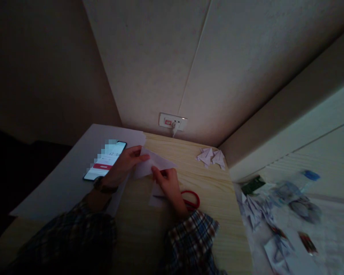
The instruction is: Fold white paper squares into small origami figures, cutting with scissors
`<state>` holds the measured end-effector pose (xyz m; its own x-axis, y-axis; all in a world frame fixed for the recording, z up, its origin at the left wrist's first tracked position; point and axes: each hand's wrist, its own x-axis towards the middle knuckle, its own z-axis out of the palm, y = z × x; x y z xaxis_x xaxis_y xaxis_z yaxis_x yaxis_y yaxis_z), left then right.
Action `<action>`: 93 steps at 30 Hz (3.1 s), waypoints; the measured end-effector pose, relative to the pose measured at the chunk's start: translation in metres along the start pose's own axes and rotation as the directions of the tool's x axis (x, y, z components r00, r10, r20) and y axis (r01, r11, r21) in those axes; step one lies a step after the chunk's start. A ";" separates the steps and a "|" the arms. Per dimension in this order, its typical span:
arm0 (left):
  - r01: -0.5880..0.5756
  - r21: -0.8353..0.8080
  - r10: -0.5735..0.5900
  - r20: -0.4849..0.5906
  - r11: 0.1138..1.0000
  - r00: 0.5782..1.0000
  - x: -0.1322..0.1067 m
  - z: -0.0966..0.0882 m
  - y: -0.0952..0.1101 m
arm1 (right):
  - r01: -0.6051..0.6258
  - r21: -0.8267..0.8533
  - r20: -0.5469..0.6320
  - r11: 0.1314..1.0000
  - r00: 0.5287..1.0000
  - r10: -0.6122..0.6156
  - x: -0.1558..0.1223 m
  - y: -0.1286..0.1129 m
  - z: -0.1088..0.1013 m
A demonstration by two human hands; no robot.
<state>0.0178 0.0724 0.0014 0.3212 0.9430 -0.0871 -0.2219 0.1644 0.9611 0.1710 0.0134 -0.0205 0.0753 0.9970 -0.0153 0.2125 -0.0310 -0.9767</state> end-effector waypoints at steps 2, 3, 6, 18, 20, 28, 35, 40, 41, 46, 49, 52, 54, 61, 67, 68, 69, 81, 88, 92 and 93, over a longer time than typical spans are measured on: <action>0.002 0.020 -0.002 0.000 1.000 1.000 0.000 -0.001 0.000 | 0.016 0.034 -0.046 0.999 0.999 -0.014 0.001 0.001 -0.001; 0.004 0.030 -0.004 0.000 1.000 1.000 0.000 -0.001 0.000 | 0.028 0.058 -0.073 0.998 0.997 -0.024 0.001 0.001 -0.002; 0.020 0.065 -0.021 0.005 0.998 1.000 -0.001 0.001 0.002 | 0.072 0.136 -0.162 0.988 0.986 -0.049 0.002 0.001 -0.004; -0.012 0.112 0.011 0.011 0.994 1.000 0.001 0.001 -0.001 | 0.139 0.319 -0.255 0.937 0.965 -0.056 0.005 0.000 -0.009; -0.021 0.113 0.021 0.007 0.993 1.000 0.001 0.001 -0.001 | 0.135 0.330 -0.254 0.934 0.966 -0.050 0.005 0.000 -0.009; -0.083 0.068 0.084 -0.006 0.994 0.996 -0.001 0.004 0.005 | 0.125 0.380 -0.212 0.917 0.976 -0.046 0.006 0.001 -0.009; -0.104 0.051 0.107 -0.049 0.993 0.993 0.000 0.004 0.003 | 0.114 0.399 -0.224 0.910 0.974 -0.024 0.005 -0.004 -0.008; -0.113 0.065 0.120 -0.120 0.991 0.985 0.000 0.005 0.004 | 0.107 0.401 -0.220 0.910 0.975 -0.018 0.005 -0.005 -0.009; -0.115 0.069 0.124 -0.139 0.991 0.983 0.000 0.006 0.004 | 0.104 0.399 -0.219 0.911 0.976 -0.016 0.005 -0.005 -0.009; -0.119 0.101 0.137 -0.197 0.988 0.971 -0.003 0.005 0.007 | 0.088 0.377 -0.234 0.922 0.972 0.003 0.007 -0.001 -0.010; -0.125 0.120 0.146 -0.194 0.985 0.970 -0.003 0.005 0.007 | 0.082 0.364 -0.248 0.928 0.969 0.011 0.009 0.002 -0.010; -0.136 0.130 0.158 -0.174 0.982 0.972 -0.001 0.004 0.006 | 0.075 0.345 -0.252 0.936 0.968 0.015 0.009 0.003 -0.010; -0.134 0.133 0.154 -0.149 0.982 0.977 -0.001 0.003 0.006 | 0.072 0.331 -0.251 0.941 0.968 0.014 0.009 0.003 -0.010; -0.107 0.142 0.123 -0.107 0.984 0.987 -0.001 0.003 0.005 | 0.064 0.310 -0.247 0.948 0.969 0.016 0.009 0.003 -0.009; -0.078 0.208 0.097 -0.084 0.975 0.992 -0.002 0.003 0.006 | 0.064 0.240 -0.225 0.969 0.974 -0.008 0.005 -0.002 -0.009; -0.079 0.219 0.099 -0.082 0.973 0.992 -0.001 0.003 0.006 | 0.065 0.224 -0.224 0.972 0.974 -0.013 0.005 -0.003 -0.010; -0.081 0.227 0.102 -0.082 0.970 0.991 -0.001 0.003 0.006 | 0.068 0.210 -0.226 0.975 0.974 -0.019 0.004 -0.003 -0.010; -0.141 0.267 0.164 -0.066 0.953 0.984 0.001 0.003 0.008 | 0.133 0.226 -0.294 0.965 0.954 -0.063 0.007 -0.003 -0.012; -0.129 0.248 0.137 -0.013 0.960 0.990 0.001 0.002 0.005 | 0.129 0.380 -0.317 0.916 0.948 -0.001 0.008 -0.002 -0.012; -0.113 0.239 0.119 -0.011 0.964 0.993 -0.002 0.003 0.004 | 0.106 0.493 -0.260 0.863 0.965 0.030 0.006 -0.009 -0.011; -0.108 0.239 0.116 -0.019 0.965 0.993 -0.002 0.003 0.004 | 0.102 0.530 -0.236 0.842 0.971 0.031 0.005 -0.009 -0.011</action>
<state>0.0188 0.0701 0.0067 0.2760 0.9609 0.0202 -0.0290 -0.0127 0.9995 0.1797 0.0182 -0.0092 0.3095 0.9509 0.0055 -0.3294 0.1126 -0.9374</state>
